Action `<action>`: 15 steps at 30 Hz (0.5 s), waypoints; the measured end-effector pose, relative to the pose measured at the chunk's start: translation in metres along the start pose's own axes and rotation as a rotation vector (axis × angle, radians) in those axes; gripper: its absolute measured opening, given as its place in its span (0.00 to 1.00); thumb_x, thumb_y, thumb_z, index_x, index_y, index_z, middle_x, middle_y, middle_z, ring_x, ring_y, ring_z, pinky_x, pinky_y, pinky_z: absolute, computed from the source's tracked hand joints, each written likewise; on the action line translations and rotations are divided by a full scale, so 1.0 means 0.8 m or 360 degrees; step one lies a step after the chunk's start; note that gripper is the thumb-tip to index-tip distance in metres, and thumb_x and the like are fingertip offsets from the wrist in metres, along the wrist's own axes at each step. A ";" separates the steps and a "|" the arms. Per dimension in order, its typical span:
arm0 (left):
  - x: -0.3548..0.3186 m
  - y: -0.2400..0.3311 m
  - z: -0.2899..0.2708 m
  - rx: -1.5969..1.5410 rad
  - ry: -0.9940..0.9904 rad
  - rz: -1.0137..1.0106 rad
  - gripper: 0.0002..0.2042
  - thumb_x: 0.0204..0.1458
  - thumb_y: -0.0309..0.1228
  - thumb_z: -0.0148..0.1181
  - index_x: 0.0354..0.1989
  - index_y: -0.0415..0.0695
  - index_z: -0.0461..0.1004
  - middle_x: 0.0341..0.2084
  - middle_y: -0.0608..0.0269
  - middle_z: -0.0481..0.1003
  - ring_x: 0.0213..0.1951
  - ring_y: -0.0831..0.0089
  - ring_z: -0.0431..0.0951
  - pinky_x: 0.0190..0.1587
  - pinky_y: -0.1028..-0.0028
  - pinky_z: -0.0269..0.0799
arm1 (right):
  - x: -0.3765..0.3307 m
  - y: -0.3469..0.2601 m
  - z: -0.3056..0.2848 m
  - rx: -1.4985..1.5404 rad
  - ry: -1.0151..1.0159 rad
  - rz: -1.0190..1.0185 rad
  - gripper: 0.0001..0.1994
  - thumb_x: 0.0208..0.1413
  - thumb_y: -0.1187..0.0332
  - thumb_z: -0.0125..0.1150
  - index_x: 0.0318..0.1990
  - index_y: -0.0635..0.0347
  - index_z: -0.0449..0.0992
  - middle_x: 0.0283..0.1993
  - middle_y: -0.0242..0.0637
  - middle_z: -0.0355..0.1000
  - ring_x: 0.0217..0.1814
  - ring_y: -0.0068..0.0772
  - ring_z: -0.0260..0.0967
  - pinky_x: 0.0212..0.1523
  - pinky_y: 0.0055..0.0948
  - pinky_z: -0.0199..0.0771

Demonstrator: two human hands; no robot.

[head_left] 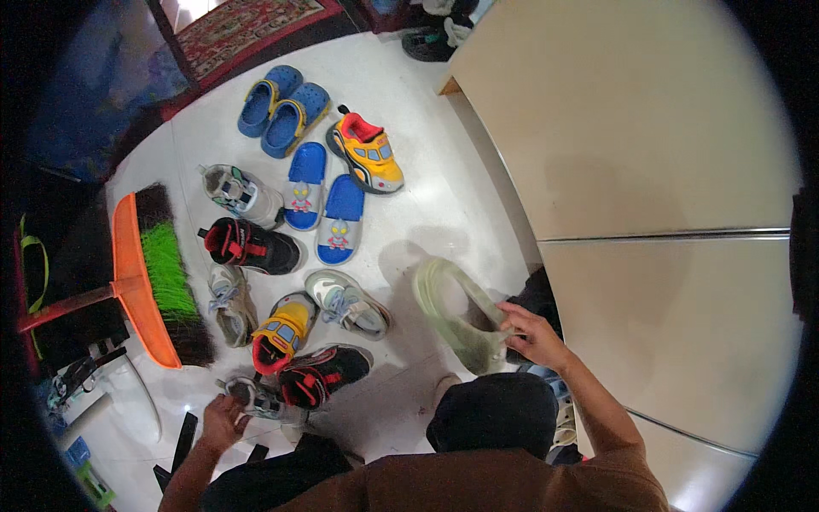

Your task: The person organizes a collection of shoes and slippers on a tiled floor. They pick up various footwear items, including sneakers and slippers, and arrange them in neat rows. The person also uses a broom to sweep the floor area around the shoes.

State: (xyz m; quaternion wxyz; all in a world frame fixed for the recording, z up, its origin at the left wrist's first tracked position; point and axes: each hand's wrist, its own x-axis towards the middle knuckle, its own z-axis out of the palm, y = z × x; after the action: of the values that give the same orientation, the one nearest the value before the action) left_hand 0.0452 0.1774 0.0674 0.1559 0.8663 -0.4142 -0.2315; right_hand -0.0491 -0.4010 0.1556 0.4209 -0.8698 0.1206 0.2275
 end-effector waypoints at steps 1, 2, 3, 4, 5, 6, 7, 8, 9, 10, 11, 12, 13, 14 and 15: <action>0.003 -0.004 0.003 -0.0053 -0.0034 -0.0150 0.14 0.31 0.33 0.66 0.27 0.42 0.71 0.26 0.58 0.69 0.28 0.56 0.69 0.29 0.62 0.67 | 0.000 0.002 0.011 0.0050 0.0060 -0.0018 0.12 0.42 0.79 0.60 0.36 0.58 0.68 0.57 0.43 0.60 0.54 0.39 0.64 0.46 0.30 0.68; 0.007 -0.014 -0.002 -0.0211 -0.0172 -0.0204 0.14 0.32 0.34 0.67 0.27 0.43 0.71 0.26 0.58 0.70 0.30 0.57 0.71 0.31 0.63 0.68 | 0.007 0.009 0.024 0.0095 0.0121 -0.0038 0.12 0.42 0.79 0.60 0.36 0.58 0.68 0.57 0.43 0.60 0.54 0.39 0.64 0.46 0.30 0.68; 0.005 -0.023 -0.008 -0.0388 -0.0324 -0.0269 0.14 0.32 0.35 0.67 0.27 0.44 0.71 0.27 0.58 0.71 0.31 0.57 0.72 0.32 0.63 0.69 | 0.011 0.012 0.039 0.0133 0.0162 -0.0044 0.12 0.42 0.79 0.60 0.35 0.59 0.68 0.57 0.43 0.60 0.54 0.39 0.64 0.46 0.30 0.68; 0.000 -0.034 -0.006 -0.0367 -0.0417 -0.0312 0.14 0.33 0.36 0.67 0.27 0.45 0.72 0.26 0.59 0.72 0.31 0.59 0.73 0.33 0.65 0.69 | 0.014 0.009 0.053 0.0162 0.0166 -0.0069 0.12 0.42 0.80 0.60 0.35 0.59 0.68 0.57 0.44 0.60 0.54 0.38 0.64 0.46 0.30 0.68; 0.001 -0.040 -0.006 -0.0336 -0.0492 -0.0374 0.14 0.33 0.37 0.67 0.28 0.46 0.73 0.26 0.60 0.74 0.31 0.60 0.74 0.34 0.66 0.69 | 0.017 0.009 0.066 0.0192 0.0161 -0.0121 0.11 0.42 0.80 0.60 0.35 0.59 0.69 0.57 0.45 0.60 0.54 0.38 0.63 0.47 0.31 0.68; 0.014 -0.037 -0.019 -0.0422 -0.0610 -0.0408 0.13 0.34 0.37 0.67 0.29 0.47 0.73 0.26 0.61 0.74 0.30 0.62 0.74 0.33 0.67 0.70 | 0.013 0.011 0.079 0.0200 0.0129 -0.0099 0.11 0.43 0.81 0.60 0.35 0.60 0.69 0.58 0.45 0.58 0.54 0.37 0.63 0.46 0.30 0.69; 0.031 -0.039 -0.032 -0.0515 -0.0720 -0.0448 0.13 0.35 0.36 0.66 0.29 0.47 0.74 0.25 0.62 0.75 0.29 0.63 0.75 0.33 0.68 0.70 | 0.013 0.011 0.090 0.0203 0.0089 -0.0084 0.11 0.43 0.82 0.59 0.35 0.61 0.68 0.59 0.45 0.57 0.54 0.37 0.63 0.46 0.30 0.70; 0.036 -0.037 -0.041 -0.0367 -0.0675 -0.0510 0.12 0.35 0.36 0.65 0.30 0.48 0.75 0.22 0.63 0.75 0.26 0.63 0.75 0.31 0.67 0.70 | 0.016 0.015 0.102 0.0223 0.0036 -0.0095 0.11 0.44 0.83 0.59 0.35 0.61 0.68 0.60 0.45 0.55 0.54 0.36 0.63 0.45 0.30 0.72; 0.046 -0.044 -0.039 -0.0279 -0.0586 -0.0467 0.11 0.36 0.34 0.64 0.29 0.46 0.75 0.22 0.59 0.75 0.26 0.61 0.75 0.30 0.67 0.69 | 0.014 0.019 0.109 0.0216 0.0031 -0.0106 0.10 0.44 0.83 0.59 0.34 0.62 0.68 0.60 0.45 0.55 0.54 0.36 0.63 0.45 0.30 0.72; 0.056 -0.043 -0.041 -0.0200 -0.0488 -0.0452 0.10 0.36 0.33 0.64 0.28 0.44 0.75 0.22 0.55 0.74 0.26 0.59 0.74 0.29 0.66 0.68 | 0.015 0.021 0.118 0.0202 0.0002 -0.0133 0.10 0.44 0.82 0.59 0.34 0.62 0.68 0.60 0.46 0.56 0.54 0.36 0.62 0.45 0.31 0.72; 0.068 -0.037 -0.048 -0.0128 -0.0480 -0.0532 0.10 0.36 0.31 0.63 0.28 0.42 0.75 0.21 0.53 0.73 0.26 0.57 0.73 0.29 0.64 0.67 | 0.015 0.022 0.126 0.0188 -0.0030 -0.0161 0.10 0.44 0.82 0.59 0.34 0.62 0.68 0.59 0.46 0.56 0.55 0.37 0.62 0.45 0.31 0.72; 0.098 -0.057 -0.018 -0.0226 -0.0144 -0.0310 0.10 0.37 0.30 0.63 0.28 0.41 0.74 0.20 0.53 0.72 0.25 0.55 0.72 0.28 0.63 0.67 | -0.002 0.025 0.139 0.0181 0.0034 0.0016 0.09 0.45 0.82 0.58 0.34 0.62 0.67 0.59 0.48 0.56 0.55 0.38 0.62 0.44 0.31 0.72; 0.094 -0.033 -0.046 -0.0123 -0.0035 -0.0357 0.11 0.39 0.26 0.61 0.32 0.38 0.71 0.24 0.51 0.72 0.29 0.55 0.73 0.30 0.65 0.68 | 0.010 0.036 0.140 0.0341 -0.0030 0.0007 0.10 0.45 0.82 0.58 0.35 0.62 0.68 0.59 0.48 0.56 0.56 0.37 0.61 0.45 0.31 0.71; 0.101 -0.016 -0.059 -0.0140 -0.0034 -0.0484 0.11 0.40 0.27 0.61 0.33 0.38 0.70 0.26 0.51 0.71 0.30 0.53 0.73 0.30 0.65 0.69 | 0.007 0.034 0.146 0.0418 -0.0013 0.0044 0.10 0.44 0.82 0.58 0.35 0.61 0.68 0.59 0.47 0.57 0.57 0.36 0.61 0.46 0.31 0.69; 0.139 -0.042 -0.029 -0.0315 0.0120 -0.0152 0.14 0.39 0.29 0.62 0.34 0.39 0.69 0.27 0.52 0.71 0.31 0.52 0.72 0.32 0.63 0.69 | -0.017 0.027 0.152 0.0431 0.0172 0.0188 0.11 0.44 0.82 0.59 0.36 0.61 0.69 0.58 0.46 0.58 0.57 0.36 0.60 0.46 0.31 0.68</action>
State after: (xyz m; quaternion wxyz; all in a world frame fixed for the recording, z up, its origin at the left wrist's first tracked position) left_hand 0.1404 0.1121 0.0411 0.2450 0.8735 -0.3414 -0.2457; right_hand -0.1052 -0.3185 0.0816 0.5131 -0.8075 0.2236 0.1863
